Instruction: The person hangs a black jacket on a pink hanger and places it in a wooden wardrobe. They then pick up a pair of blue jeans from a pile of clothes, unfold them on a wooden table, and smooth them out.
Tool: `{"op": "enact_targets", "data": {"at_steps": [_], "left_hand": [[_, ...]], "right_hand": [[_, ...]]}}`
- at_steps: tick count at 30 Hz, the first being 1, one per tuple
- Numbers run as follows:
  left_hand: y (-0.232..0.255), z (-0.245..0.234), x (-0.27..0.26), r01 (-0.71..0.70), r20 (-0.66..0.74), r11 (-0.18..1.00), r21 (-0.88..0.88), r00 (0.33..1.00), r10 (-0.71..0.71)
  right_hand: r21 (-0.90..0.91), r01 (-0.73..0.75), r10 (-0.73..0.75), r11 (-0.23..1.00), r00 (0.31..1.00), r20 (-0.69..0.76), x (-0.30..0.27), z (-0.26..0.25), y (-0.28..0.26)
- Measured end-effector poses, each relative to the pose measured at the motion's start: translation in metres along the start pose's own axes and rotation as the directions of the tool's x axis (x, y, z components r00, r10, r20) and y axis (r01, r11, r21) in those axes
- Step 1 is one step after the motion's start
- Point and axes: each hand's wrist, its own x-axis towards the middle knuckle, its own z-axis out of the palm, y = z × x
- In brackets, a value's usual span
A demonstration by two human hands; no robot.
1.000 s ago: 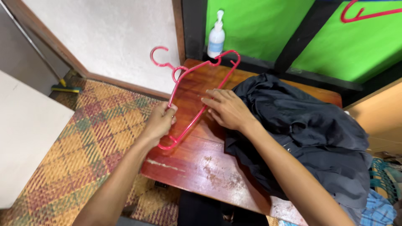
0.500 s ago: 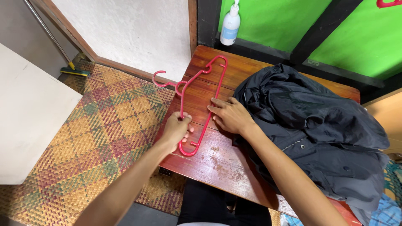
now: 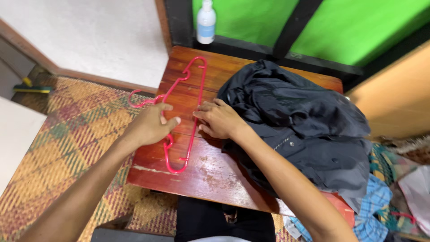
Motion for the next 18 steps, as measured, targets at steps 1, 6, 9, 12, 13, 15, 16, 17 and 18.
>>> {"op": "enact_targets", "data": {"at_steps": [1, 6, 9, 12, 13, 15, 16, 17, 18], "left_hand": [[0.011, 0.000, 0.004, 0.021, 0.016, 1.000, -0.001, 1.000, -0.021], [0.067, 0.020, 0.015, -0.282, -0.014, 0.925, -0.254, 0.958, 0.288], [0.093, 0.045, 0.021, -0.606, -0.086, 0.767, -0.212, 0.793, 0.603], [0.114, 0.073, 0.024, -0.799, -0.123, 0.574, -0.180, 0.597, 0.792], [0.119, 0.081, 0.022, -0.828, -0.118, 0.529, -0.183, 0.553, 0.825], [0.126, 0.094, 0.018, -0.921, -0.145, 0.388, -0.032, 0.388, 0.910], [0.126, 0.098, 0.017, -0.950, -0.149, 0.310, 0.045, 0.300, 0.942], [0.126, 0.103, 0.017, -0.942, -0.154, 0.330, 0.052, 0.319, 0.935], [0.126, 0.109, 0.017, -0.934, -0.160, 0.351, 0.059, 0.338, 0.927]], "right_hand": [[0.053, -0.016, 0.015, 0.998, 1.000, 0.017, -0.004, -0.017, 0.000], [0.149, -0.092, 0.107, 0.985, 0.990, -0.094, -0.053, -0.105, 0.010], [0.268, -0.258, 0.278, 0.928, 0.960, -0.039, -0.091, -0.140, 0.020], [0.269, -0.483, 0.473, 0.833, 0.875, 0.105, -0.127, -0.159, 0.023], [0.255, -0.551, 0.528, 0.795, 0.834, 0.158, -0.138, -0.160, 0.022], [0.297, -0.546, 0.515, 0.783, 0.837, 0.183, -0.156, -0.155, 0.021], [0.317, -0.544, 0.508, 0.777, 0.839, 0.195, -0.164, -0.150, 0.020], [0.258, -0.515, 0.485, 0.817, 0.857, 0.174, -0.170, -0.145, 0.020], [0.197, -0.483, 0.460, 0.853, 0.874, 0.155, -0.176, -0.140, 0.020]]}}
